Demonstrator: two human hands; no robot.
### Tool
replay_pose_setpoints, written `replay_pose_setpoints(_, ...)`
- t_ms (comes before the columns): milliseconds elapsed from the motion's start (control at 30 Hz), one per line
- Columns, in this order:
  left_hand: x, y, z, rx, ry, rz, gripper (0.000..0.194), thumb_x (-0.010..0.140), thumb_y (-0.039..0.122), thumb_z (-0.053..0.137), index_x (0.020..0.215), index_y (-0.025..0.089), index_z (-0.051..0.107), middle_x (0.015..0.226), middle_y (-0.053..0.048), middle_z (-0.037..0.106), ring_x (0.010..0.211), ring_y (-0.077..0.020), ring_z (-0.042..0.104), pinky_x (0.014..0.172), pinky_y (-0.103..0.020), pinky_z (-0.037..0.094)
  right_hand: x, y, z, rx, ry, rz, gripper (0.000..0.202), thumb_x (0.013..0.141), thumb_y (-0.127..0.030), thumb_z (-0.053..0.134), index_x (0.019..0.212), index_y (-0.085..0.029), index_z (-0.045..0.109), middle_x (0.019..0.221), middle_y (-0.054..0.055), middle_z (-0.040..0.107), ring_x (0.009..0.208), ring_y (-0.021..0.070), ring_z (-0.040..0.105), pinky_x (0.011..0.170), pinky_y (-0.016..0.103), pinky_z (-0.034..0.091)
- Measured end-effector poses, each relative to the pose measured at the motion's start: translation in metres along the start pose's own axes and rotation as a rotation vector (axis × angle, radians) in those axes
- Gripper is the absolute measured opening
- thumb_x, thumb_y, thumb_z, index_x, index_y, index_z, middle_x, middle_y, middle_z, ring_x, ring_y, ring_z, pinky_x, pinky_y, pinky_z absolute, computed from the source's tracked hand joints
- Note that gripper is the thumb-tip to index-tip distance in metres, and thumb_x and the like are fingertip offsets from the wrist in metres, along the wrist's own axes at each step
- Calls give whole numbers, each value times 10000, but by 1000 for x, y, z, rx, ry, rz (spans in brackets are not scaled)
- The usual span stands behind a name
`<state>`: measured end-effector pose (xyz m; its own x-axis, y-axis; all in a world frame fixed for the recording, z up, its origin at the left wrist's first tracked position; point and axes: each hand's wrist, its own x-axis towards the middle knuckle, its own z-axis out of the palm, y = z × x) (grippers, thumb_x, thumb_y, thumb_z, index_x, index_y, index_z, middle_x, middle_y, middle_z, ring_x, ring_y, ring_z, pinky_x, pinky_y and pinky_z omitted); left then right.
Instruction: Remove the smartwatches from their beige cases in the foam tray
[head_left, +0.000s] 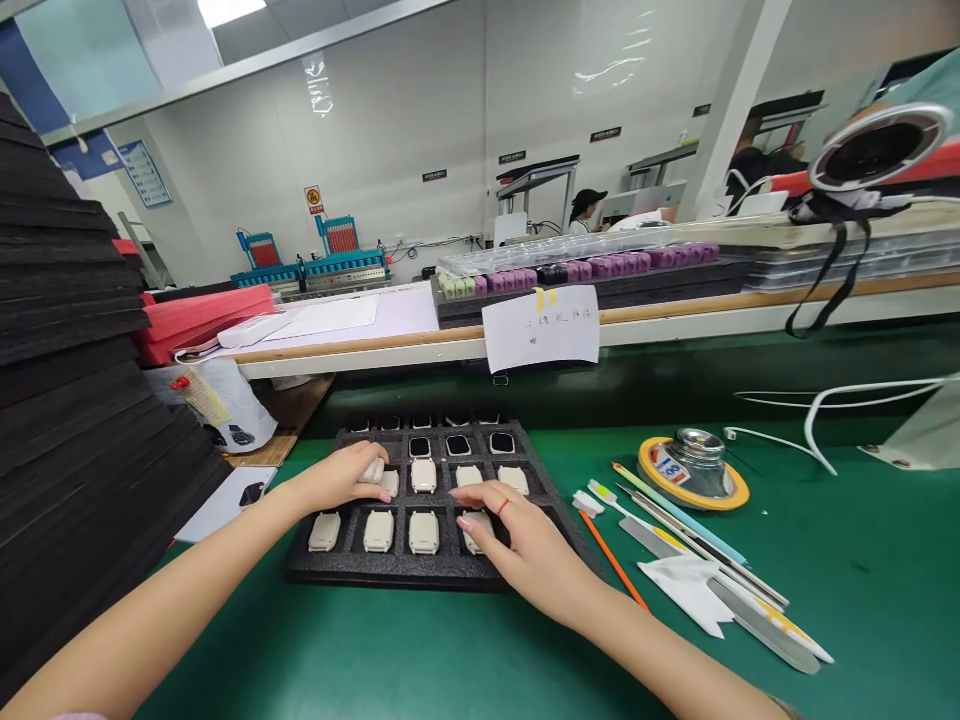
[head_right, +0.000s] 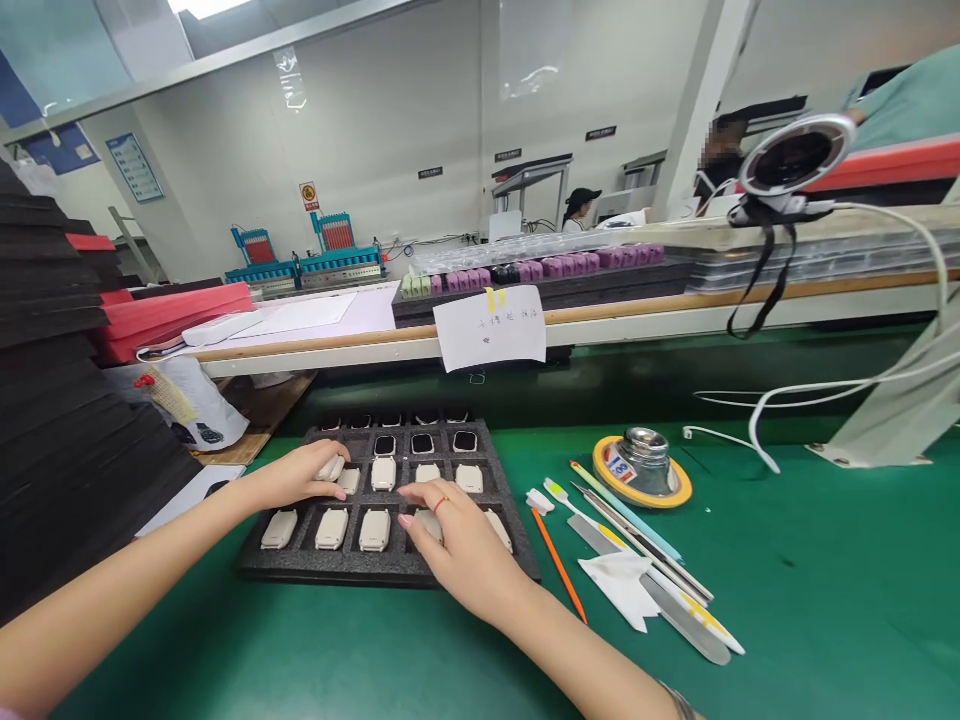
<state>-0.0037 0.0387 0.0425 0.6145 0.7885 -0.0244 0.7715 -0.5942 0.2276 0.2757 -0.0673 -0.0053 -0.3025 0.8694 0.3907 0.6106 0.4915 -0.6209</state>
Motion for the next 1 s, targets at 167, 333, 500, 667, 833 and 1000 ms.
replay_pose_setpoints(167,16,-12,2,35,119,-32,416,919,434,590,1243,175,560,1266,-109,592,1114,-259,592,942,-482,491,61,0,17,-172,-137,-91,298,930,-183,596,1228,-195,604,1274,109,631,1214,262,566,1061,480,440)
replay_pose_setpoints(333,46,-16,19,73,179,-44,365,927,383,597,1221,166,582,1233,-98,611,1068,-244,618,908,-472,523,106,0,31,-320,-322,-107,266,956,-324,607,1175,-174,621,1229,88,627,1057,225,635,910,445,533)
replay_pose_setpoints(500,48,-22,26,82,234,-25,357,930,395,590,1203,166,587,1210,-95,617,1042,-234,623,890,-456,529,110,8,17,-297,-405,-128,274,954,-333,609,1178,-175,627,1219,85,644,1052,226,646,916,451,534)
replay_pose_setpoints(667,26,-49,18,94,270,-45,347,932,415,582,1167,162,602,1164,-89,634,1015,-225,630,882,-446,530,102,17,-1,-232,-396,-122,367,882,-319,698,1228,-205,652,1258,94,666,1173,244,620,1034,437,478)
replay_pose_setpoints(833,11,-63,20,139,300,-78,293,947,371,568,1151,166,619,1173,-85,643,1071,-235,618,941,-478,502,114,42,-21,-377,-275,87,272,955,-316,608,1187,-174,626,1253,89,632,1117,241,623,960,479,509)
replay_pose_setpoints(1000,22,-49,26,160,342,-128,278,951,359,560,1155,180,619,1228,-91,620,1110,-240,596,966,-483,484,121,72,-36,-524,-244,329,255,966,-317,591,1183,-184,616,1216,86,630,1015,209,647,868,410,554)
